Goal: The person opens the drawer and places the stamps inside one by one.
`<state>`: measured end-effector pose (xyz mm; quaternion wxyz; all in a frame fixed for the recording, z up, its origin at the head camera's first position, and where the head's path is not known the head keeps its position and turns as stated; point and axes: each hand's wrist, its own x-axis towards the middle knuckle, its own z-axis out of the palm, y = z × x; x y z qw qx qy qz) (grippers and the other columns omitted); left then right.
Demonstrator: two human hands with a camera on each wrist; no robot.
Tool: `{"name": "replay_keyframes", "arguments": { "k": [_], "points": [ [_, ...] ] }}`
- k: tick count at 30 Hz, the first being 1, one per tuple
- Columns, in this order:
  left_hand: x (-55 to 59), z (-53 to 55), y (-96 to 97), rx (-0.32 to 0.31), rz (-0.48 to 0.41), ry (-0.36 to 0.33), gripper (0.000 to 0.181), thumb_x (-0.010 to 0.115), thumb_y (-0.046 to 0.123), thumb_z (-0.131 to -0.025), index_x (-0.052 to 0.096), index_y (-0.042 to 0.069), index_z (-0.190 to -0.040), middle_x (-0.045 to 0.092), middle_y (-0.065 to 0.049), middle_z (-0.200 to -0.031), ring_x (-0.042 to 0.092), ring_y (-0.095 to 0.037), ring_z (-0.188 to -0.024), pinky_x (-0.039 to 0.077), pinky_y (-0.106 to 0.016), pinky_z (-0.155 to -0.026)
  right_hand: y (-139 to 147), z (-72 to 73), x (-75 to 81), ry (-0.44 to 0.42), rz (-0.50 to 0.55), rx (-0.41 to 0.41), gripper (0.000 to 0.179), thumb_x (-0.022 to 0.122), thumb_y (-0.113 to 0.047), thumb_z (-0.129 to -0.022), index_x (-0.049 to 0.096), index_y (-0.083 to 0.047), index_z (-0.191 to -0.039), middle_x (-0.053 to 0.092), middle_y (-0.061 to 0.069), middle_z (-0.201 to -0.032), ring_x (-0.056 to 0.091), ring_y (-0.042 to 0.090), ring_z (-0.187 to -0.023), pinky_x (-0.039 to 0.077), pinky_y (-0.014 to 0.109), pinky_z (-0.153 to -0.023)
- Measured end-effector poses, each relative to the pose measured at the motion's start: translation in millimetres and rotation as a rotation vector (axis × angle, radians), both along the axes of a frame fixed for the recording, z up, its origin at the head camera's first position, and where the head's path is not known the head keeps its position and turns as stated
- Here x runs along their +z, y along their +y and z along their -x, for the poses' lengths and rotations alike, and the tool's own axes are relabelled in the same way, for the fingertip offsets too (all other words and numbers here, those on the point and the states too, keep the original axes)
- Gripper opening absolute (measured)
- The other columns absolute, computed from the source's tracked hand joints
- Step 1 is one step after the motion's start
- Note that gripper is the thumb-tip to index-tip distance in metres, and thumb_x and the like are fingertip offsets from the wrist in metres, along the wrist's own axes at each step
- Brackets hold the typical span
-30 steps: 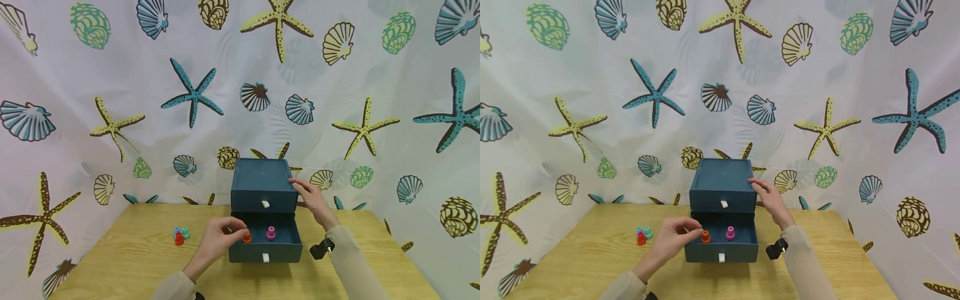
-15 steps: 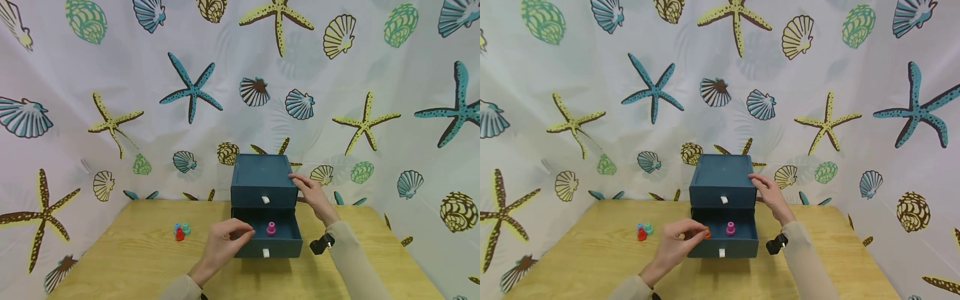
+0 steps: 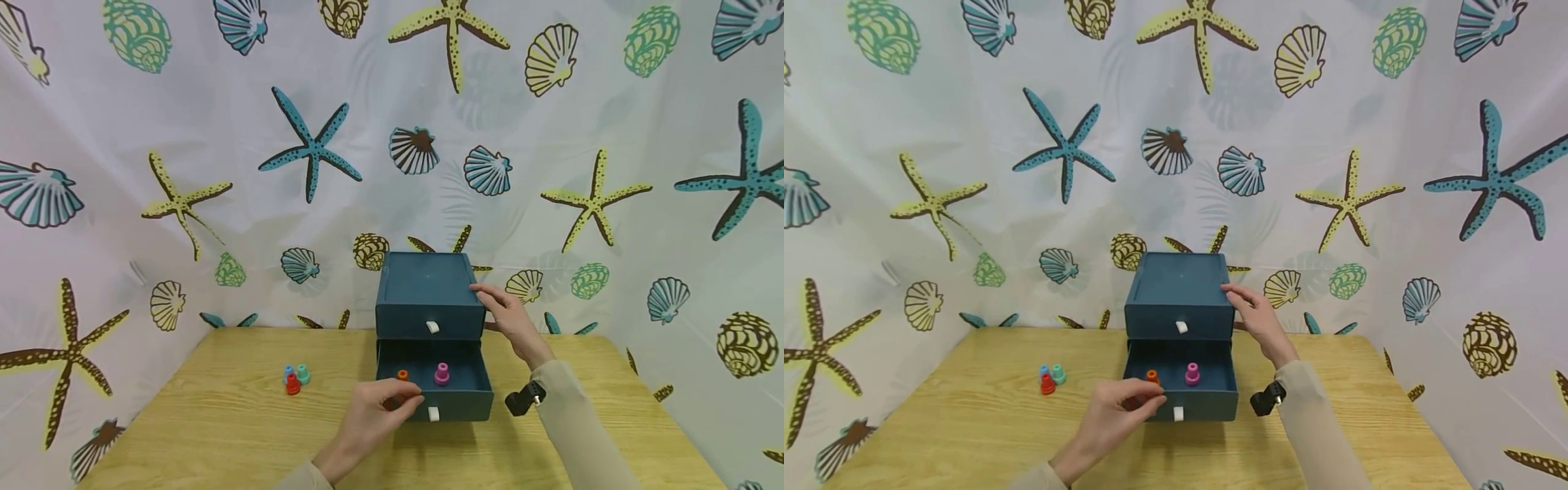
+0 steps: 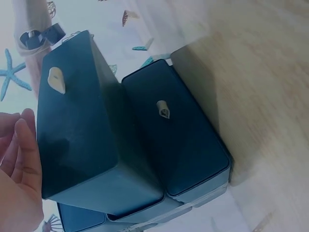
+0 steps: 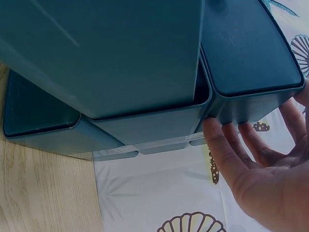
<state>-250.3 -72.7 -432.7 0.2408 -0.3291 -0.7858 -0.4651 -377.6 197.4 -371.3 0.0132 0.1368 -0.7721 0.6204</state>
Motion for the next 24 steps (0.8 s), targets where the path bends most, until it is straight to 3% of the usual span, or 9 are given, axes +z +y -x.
{"name": "replay_keyframes", "arguments": {
  "k": [8,24],
  "points": [
    [-3.4,-3.4,2.7,0.005,0.084,-0.136,0.007,0.076,0.009,-0.085,0.078,0.010,-0.092,0.075,0.000,-0.083,0.056,0.003,-0.058,0.053,-0.018,-0.055,0.9,2.3,-2.9,0.004,-0.003,-0.012,0.045,0.046,-0.039,-0.104,0.051,-0.015,-0.142,0.033,0.011,-0.158,0.034,0.037,-0.143,0.042,0.059,-0.104],
    [-15.8,2.1,9.9,-0.079,0.105,-0.308,0.016,0.077,0.017,-0.085,0.078,0.008,-0.099,0.076,-0.001,-0.087,0.067,0.002,-0.069,0.054,-0.015,-0.063,0.3,3.5,-2.2,0.003,-0.010,-0.019,0.045,0.046,-0.039,-0.104,0.051,-0.015,-0.142,0.033,0.011,-0.158,0.034,0.037,-0.144,0.041,0.059,-0.105]
  ]
}}
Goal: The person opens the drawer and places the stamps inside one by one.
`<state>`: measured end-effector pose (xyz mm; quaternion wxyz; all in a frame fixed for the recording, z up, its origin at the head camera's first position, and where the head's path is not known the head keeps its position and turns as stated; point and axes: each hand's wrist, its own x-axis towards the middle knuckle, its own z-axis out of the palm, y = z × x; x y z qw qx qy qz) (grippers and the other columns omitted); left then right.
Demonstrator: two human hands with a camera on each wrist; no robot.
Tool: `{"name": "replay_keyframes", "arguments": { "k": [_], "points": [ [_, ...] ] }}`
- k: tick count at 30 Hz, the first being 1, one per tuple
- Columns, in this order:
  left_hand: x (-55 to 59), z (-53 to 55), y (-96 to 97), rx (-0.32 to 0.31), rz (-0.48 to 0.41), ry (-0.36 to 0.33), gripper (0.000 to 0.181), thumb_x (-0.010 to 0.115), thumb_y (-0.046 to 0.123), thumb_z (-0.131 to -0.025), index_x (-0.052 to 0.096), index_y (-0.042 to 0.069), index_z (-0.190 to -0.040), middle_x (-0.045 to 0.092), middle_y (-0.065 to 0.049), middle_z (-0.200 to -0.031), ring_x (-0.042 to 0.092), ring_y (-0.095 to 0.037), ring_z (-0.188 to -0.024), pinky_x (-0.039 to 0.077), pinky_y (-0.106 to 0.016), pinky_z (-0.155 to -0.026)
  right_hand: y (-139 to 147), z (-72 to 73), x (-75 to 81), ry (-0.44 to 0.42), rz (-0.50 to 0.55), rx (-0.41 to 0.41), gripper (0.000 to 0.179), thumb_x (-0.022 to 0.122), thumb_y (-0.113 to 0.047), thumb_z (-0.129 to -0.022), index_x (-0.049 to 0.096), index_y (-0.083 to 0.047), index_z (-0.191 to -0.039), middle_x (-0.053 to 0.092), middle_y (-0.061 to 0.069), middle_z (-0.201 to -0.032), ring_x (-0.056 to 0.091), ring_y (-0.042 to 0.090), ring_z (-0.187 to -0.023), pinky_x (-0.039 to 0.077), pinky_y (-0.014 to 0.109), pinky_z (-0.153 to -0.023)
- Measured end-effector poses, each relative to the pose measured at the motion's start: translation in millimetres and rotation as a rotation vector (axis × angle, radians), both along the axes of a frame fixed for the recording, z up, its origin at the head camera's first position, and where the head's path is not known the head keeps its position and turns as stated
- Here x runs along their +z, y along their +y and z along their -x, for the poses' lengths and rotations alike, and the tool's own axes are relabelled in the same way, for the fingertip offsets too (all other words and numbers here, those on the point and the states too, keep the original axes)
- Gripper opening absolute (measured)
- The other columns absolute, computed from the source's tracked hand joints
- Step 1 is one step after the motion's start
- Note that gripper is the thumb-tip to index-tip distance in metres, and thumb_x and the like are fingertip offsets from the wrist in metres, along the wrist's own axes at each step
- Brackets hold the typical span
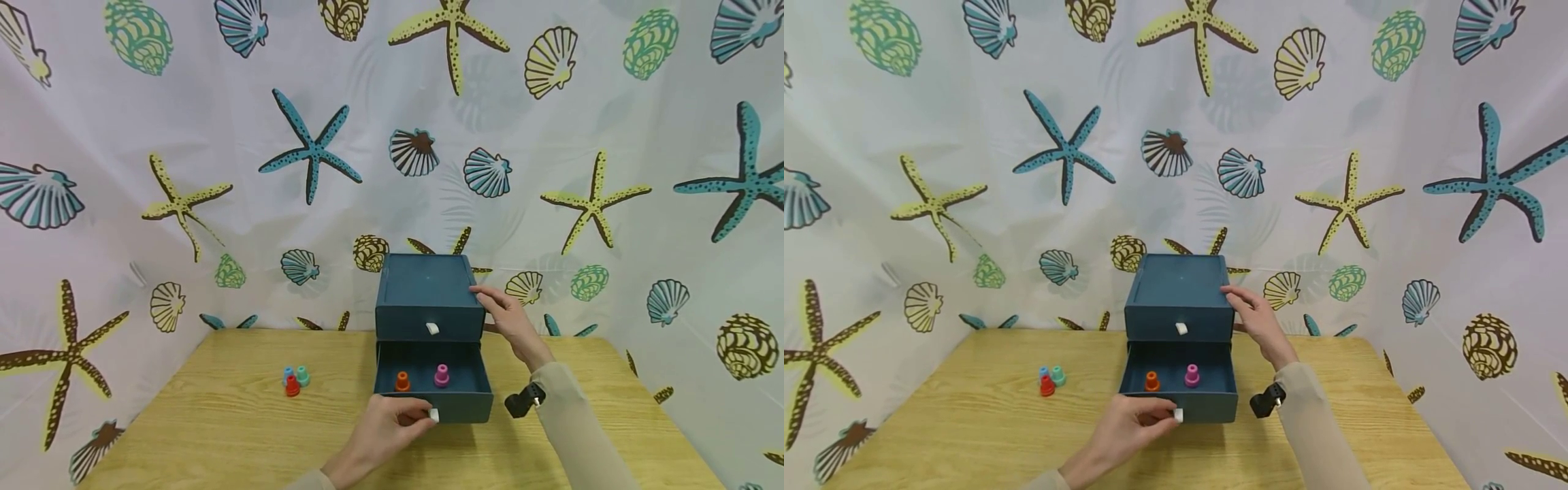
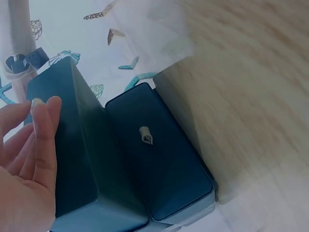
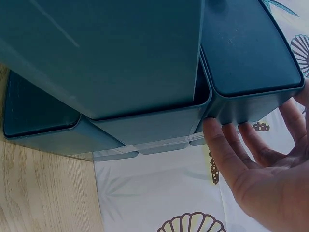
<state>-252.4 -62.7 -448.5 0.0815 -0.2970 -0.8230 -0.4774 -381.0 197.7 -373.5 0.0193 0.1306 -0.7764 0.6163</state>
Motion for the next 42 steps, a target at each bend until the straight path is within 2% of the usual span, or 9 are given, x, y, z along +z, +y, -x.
{"name": "replay_keyframes", "arguments": {
  "k": [4,10,21,26,33,39,42],
  "points": [
    [-1.9,1.0,2.7,-0.013,0.011,-0.064,0.017,0.077,0.017,-0.085,0.078,0.009,-0.100,0.077,0.000,-0.089,0.067,0.001,-0.071,0.055,-0.015,-0.066,-0.3,-0.1,-0.7,-0.002,0.007,0.009,0.045,0.046,-0.037,-0.105,0.051,-0.014,-0.143,0.032,0.011,-0.158,0.033,0.037,-0.144,0.041,0.060,-0.105],
    [-0.6,-0.3,5.8,-0.013,0.011,-0.094,0.019,0.078,0.018,-0.084,0.078,0.009,-0.101,0.077,-0.003,-0.092,0.068,0.000,-0.074,0.055,-0.015,-0.067,-0.3,-1.8,-0.7,-0.002,0.015,0.020,0.046,0.046,-0.038,-0.104,0.050,-0.014,-0.144,0.031,0.010,-0.159,0.032,0.037,-0.144,0.041,0.059,-0.105],
    [1.0,1.6,8.3,0.000,-0.043,-0.087,0.018,0.076,0.016,-0.086,0.078,0.008,-0.101,0.077,-0.005,-0.093,0.070,-0.002,-0.075,0.057,-0.019,-0.068,0.5,-1.5,1.2,-0.002,0.008,0.019,0.046,0.046,-0.038,-0.105,0.050,-0.014,-0.144,0.031,0.011,-0.159,0.033,0.037,-0.144,0.041,0.059,-0.105],
    [-0.8,6.1,9.2,0.007,-0.064,-0.083,0.018,0.077,0.016,-0.085,0.078,0.007,-0.101,0.077,-0.004,-0.091,0.071,-0.003,-0.075,0.057,-0.019,-0.067,0.7,-1.6,2.9,0.000,0.008,0.012,0.045,0.046,-0.037,-0.105,0.051,-0.013,-0.143,0.032,0.011,-0.159,0.033,0.037,-0.144,0.041,0.060,-0.105],
    [-3.6,12.6,10.2,0.032,-0.093,-0.112,0.016,0.077,0.015,-0.085,0.078,0.009,-0.100,0.077,-0.003,-0.089,0.072,-0.006,-0.071,0.058,-0.020,-0.067,1.5,-1.1,2.2,0.001,0.005,0.014,0.046,0.046,-0.037,-0.105,0.050,-0.013,-0.143,0.031,0.011,-0.159,0.032,0.037,-0.144,0.041,0.059,-0.105],
    [-4.7,16.3,10.9,0.046,-0.109,-0.103,0.015,0.078,0.015,-0.084,0.078,0.009,-0.098,0.077,-0.004,-0.089,0.073,-0.013,-0.072,0.058,-0.020,-0.066,1.3,-1.1,1.0,-0.005,0.005,0.010,0.046,0.046,-0.037,-0.105,0.050,-0.013,-0.144,0.031,0.011,-0.159,0.033,0.037,-0.144,0.041,0.059,-0.105],
    [-5.7,19.0,11.2,0.062,-0.111,-0.095,0.016,0.077,0.016,-0.085,0.078,0.010,-0.100,0.077,-0.004,-0.089,0.073,-0.011,-0.073,0.058,-0.020,-0.066,0.4,-0.7,1.0,-0.011,0.009,0.012,0.045,0.045,-0.037,-0.105,0.050,-0.014,-0.144,0.032,0.011,-0.159,0.034,0.037,-0.144,0.041,0.059,-0.105]
  ]
}}
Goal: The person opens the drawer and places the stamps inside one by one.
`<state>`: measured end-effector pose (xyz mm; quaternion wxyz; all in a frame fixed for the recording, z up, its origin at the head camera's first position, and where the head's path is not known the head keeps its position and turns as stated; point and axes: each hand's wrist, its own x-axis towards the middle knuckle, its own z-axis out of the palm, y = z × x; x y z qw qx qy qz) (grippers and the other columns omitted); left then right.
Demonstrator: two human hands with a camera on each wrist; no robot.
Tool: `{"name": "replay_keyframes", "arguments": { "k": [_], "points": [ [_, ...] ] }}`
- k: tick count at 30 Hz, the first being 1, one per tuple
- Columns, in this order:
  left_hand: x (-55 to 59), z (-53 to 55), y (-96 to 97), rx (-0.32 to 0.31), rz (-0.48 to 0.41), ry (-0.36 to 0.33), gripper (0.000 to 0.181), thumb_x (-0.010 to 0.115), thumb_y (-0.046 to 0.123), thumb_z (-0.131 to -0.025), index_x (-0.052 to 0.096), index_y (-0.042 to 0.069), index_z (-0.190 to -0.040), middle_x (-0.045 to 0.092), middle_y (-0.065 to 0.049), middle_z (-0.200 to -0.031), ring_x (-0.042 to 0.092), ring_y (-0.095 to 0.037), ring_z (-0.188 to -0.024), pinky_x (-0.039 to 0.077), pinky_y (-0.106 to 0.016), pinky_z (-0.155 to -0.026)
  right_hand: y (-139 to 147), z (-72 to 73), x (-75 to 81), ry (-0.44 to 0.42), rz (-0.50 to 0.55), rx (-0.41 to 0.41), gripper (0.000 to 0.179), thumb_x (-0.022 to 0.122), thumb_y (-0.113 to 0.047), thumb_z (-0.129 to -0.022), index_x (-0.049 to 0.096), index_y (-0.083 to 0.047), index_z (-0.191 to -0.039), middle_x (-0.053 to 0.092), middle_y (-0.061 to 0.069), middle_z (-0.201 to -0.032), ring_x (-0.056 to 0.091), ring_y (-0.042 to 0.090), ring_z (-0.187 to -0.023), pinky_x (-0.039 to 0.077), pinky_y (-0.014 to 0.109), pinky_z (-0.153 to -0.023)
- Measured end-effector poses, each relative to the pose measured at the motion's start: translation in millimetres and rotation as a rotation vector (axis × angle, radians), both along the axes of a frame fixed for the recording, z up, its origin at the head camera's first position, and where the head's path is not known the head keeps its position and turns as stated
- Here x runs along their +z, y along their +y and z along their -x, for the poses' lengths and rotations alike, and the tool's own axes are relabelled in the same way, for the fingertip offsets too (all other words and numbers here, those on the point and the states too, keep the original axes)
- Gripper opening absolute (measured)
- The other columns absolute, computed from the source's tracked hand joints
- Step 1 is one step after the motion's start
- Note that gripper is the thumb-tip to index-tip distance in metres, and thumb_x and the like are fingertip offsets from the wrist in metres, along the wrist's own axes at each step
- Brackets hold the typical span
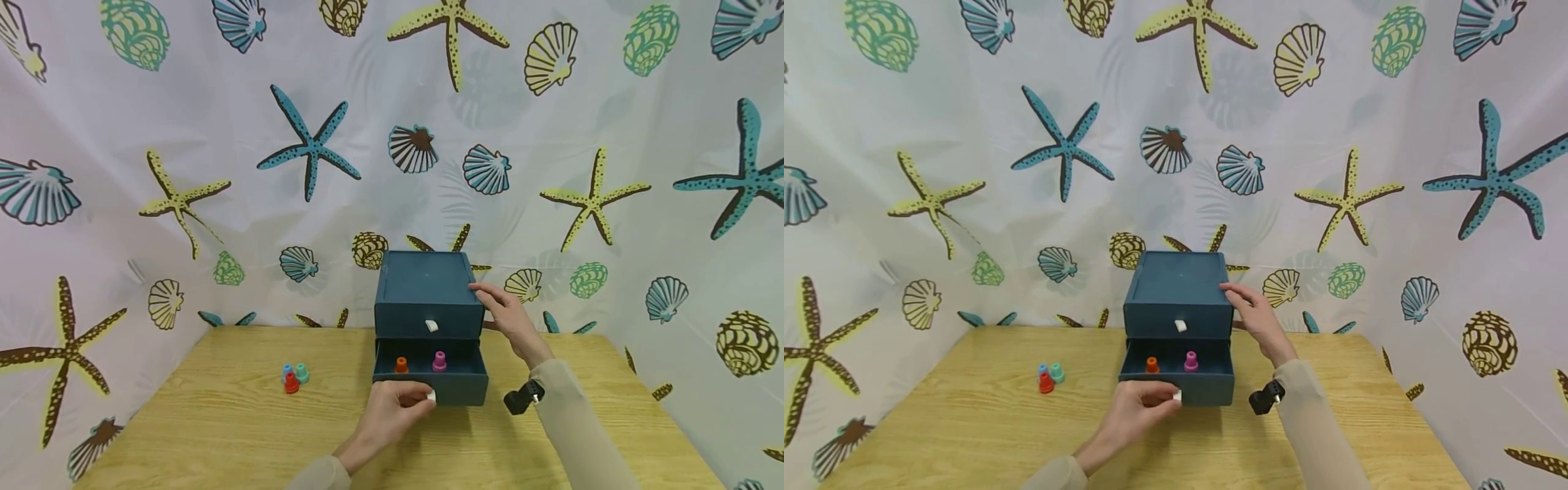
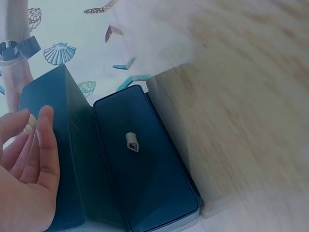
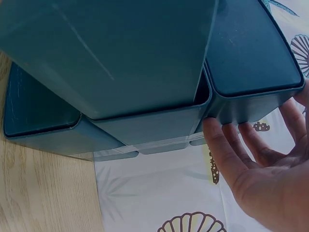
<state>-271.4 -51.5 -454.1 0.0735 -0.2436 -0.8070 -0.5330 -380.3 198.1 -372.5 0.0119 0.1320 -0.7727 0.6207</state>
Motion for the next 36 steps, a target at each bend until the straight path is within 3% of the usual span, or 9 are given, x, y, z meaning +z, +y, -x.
{"name": "replay_keyframes", "arguments": {
  "k": [8,15,28,36],
  "points": [
    [-3.1,10.7,3.3,0.064,0.002,0.034,0.017,0.075,0.018,-0.087,0.077,0.011,-0.102,0.076,-0.002,-0.091,0.070,-0.005,-0.076,0.057,-0.018,-0.070,1.0,-1.3,2.4,0.004,0.005,0.010,0.046,0.044,-0.036,-0.105,0.048,-0.015,-0.146,0.029,0.011,-0.160,0.031,0.037,-0.145,0.041,0.059,-0.105],
    [-7.5,16.9,5.5,0.082,0.009,0.046,0.016,0.074,0.017,-0.088,0.077,0.011,-0.102,0.076,-0.001,-0.092,0.069,-0.004,-0.076,0.056,-0.016,-0.069,2.4,1.2,1.2,0.004,-0.005,0.008,0.046,0.046,-0.038,-0.104,0.050,-0.015,-0.143,0.032,0.011,-0.159,0.036,0.036,-0.143,0.043,0.057,-0.104],
    [-10.4,33.2,5.8,0.075,-0.034,0.077,0.018,0.073,0.014,-0.089,0.076,0.009,-0.106,0.076,-0.003,-0.089,0.072,-0.011,-0.072,0.057,-0.020,-0.065,1.0,0.2,-0.8,0.004,-0.005,0.008,0.045,0.046,-0.037,-0.104,0.051,-0.015,-0.143,0.032,0.010,-0.159,0.032,0.036,-0.145,0.043,0.057,-0.105],
    [-8.4,43.0,5.6,0.065,-0.049,0.041,0.018,0.073,0.016,-0.089,0.076,0.008,-0.105,0.076,-0.004,-0.087,0.073,-0.026,-0.075,0.056,-0.023,-0.062,1.4,1.0,-0.9,0.011,-0.008,0.015,0.046,0.046,-0.039,-0.104,0.050,-0.017,-0.143,0.032,0.010,-0.158,0.033,0.035,-0.144,0.044,0.056,-0.104]
  ]
}}
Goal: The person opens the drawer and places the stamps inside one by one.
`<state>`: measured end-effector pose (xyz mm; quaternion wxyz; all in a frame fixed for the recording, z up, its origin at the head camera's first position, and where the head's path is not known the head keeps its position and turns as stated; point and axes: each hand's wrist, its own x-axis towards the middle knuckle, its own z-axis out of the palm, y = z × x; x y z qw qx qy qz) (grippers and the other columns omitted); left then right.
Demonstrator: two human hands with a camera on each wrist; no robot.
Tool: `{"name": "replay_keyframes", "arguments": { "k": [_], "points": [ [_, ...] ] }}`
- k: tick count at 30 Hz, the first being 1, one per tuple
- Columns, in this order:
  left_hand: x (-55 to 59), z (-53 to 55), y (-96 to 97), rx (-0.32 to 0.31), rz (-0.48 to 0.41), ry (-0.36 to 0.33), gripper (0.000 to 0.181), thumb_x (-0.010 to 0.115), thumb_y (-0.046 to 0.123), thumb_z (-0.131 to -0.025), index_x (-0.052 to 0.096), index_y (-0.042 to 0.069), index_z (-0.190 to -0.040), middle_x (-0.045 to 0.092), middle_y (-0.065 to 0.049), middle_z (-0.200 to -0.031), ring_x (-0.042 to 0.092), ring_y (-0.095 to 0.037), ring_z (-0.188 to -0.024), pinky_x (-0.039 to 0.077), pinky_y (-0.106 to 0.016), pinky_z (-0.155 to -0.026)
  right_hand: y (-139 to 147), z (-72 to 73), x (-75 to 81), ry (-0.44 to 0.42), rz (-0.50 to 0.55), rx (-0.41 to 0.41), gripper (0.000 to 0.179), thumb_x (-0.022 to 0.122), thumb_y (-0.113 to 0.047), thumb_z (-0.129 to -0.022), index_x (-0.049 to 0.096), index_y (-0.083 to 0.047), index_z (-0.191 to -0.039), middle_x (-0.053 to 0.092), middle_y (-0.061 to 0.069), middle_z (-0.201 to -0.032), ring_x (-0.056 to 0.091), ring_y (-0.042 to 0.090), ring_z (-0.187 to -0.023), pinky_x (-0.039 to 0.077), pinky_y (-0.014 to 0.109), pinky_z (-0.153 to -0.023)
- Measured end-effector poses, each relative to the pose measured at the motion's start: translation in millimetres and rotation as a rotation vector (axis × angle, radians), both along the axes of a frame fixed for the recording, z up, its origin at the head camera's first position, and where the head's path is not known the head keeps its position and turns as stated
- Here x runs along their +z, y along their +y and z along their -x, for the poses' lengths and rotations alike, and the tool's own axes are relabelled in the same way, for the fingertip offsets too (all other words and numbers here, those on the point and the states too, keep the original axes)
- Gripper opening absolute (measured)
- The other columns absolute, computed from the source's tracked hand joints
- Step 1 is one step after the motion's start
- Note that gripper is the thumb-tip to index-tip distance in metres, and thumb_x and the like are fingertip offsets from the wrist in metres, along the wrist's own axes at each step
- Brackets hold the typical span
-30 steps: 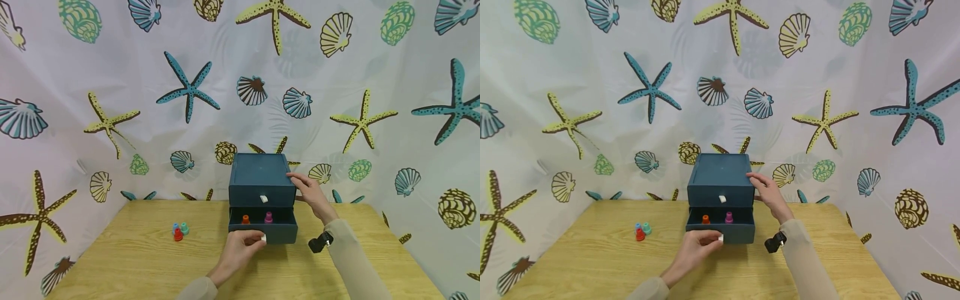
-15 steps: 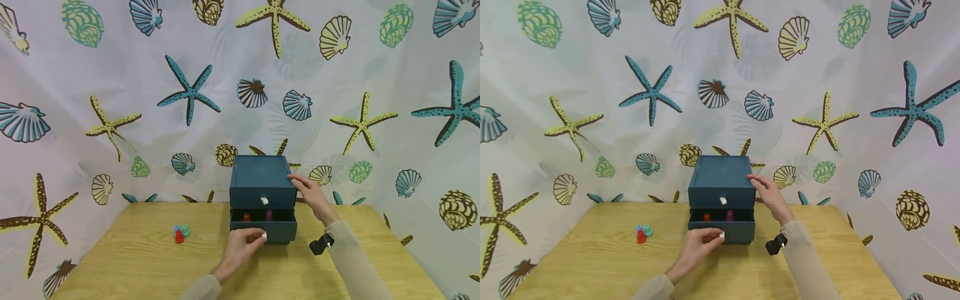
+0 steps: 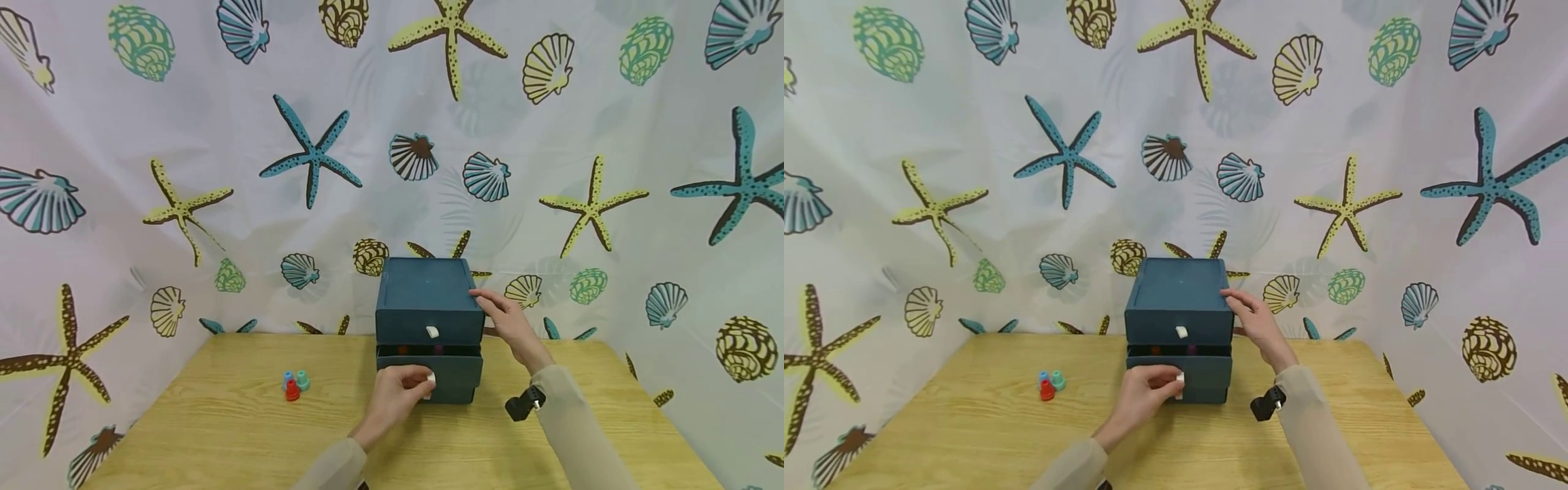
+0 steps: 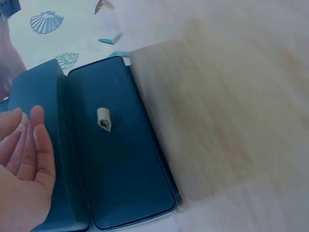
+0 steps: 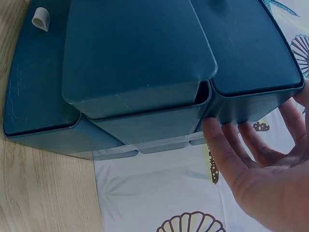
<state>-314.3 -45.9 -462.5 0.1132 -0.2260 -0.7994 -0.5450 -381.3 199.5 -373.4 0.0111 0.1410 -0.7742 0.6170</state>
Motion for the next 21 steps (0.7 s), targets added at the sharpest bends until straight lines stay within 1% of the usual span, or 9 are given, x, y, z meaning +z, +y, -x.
{"name": "replay_keyframes", "arguments": {
  "k": [3,7,9,14,21],
  "points": [
    [1.2,2.3,-1.0,0.004,0.006,-0.028,0.019,0.072,0.017,-0.089,0.076,0.008,-0.106,0.076,-0.004,-0.088,0.073,-0.025,-0.077,0.056,-0.024,-0.062,-0.1,0.1,-0.2,-0.002,0.009,0.008,0.046,0.046,-0.039,-0.104,0.050,-0.017,-0.144,0.031,0.009,-0.159,0.031,0.035,-0.145,0.043,0.056,-0.105],
    [2.0,4.7,-0.7,0.031,0.034,-0.032,0.019,0.073,0.019,-0.089,0.076,0.010,-0.106,0.076,-0.004,-0.092,0.072,-0.015,-0.080,0.056,-0.024,-0.066,-0.5,-1.4,-0.2,-0.008,0.012,0.012,0.046,0.045,-0.038,-0.105,0.049,-0.016,-0.144,0.029,0.010,-0.159,0.030,0.035,-0.146,0.043,0.056,-0.106],
    [2.1,6.4,0.1,0.041,0.041,-0.032,0.019,0.072,0.018,-0.090,0.076,0.010,-0.106,0.075,-0.004,-0.094,0.071,-0.013,-0.081,0.056,-0.024,-0.068,-0.3,-2.2,0.1,-0.013,0.009,0.009,0.046,0.045,-0.038,-0.105,0.049,-0.016,-0.145,0.029,0.010,-0.160,0.029,0.035,-0.146,0.042,0.056,-0.106],
    [1.6,9.7,1.2,0.054,0.045,-0.028,0.020,0.071,0.017,-0.090,0.075,0.010,-0.109,0.075,-0.004,-0.096,0.070,-0.013,-0.083,0.056,-0.023,-0.070,-0.6,-3.9,1.3,-0.016,0.019,0.007,0.046,0.045,-0.036,-0.105,0.048,-0.015,-0.145,0.029,0.010,-0.160,0.029,0.035,-0.146,0.041,0.057,-0.106],
    [0.7,12.5,2.4,0.074,0.049,0.014,0.021,0.071,0.015,-0.090,0.075,0.008,-0.109,0.075,-0.007,-0.098,0.070,-0.017,-0.085,0.057,-0.025,-0.071,-2.2,-4.3,2.3,-0.011,0.017,0.008,0.045,0.045,-0.037,-0.105,0.049,-0.016,-0.145,0.029,0.009,-0.160,0.031,0.035,-0.146,0.043,0.056,-0.106]
  ]
}}
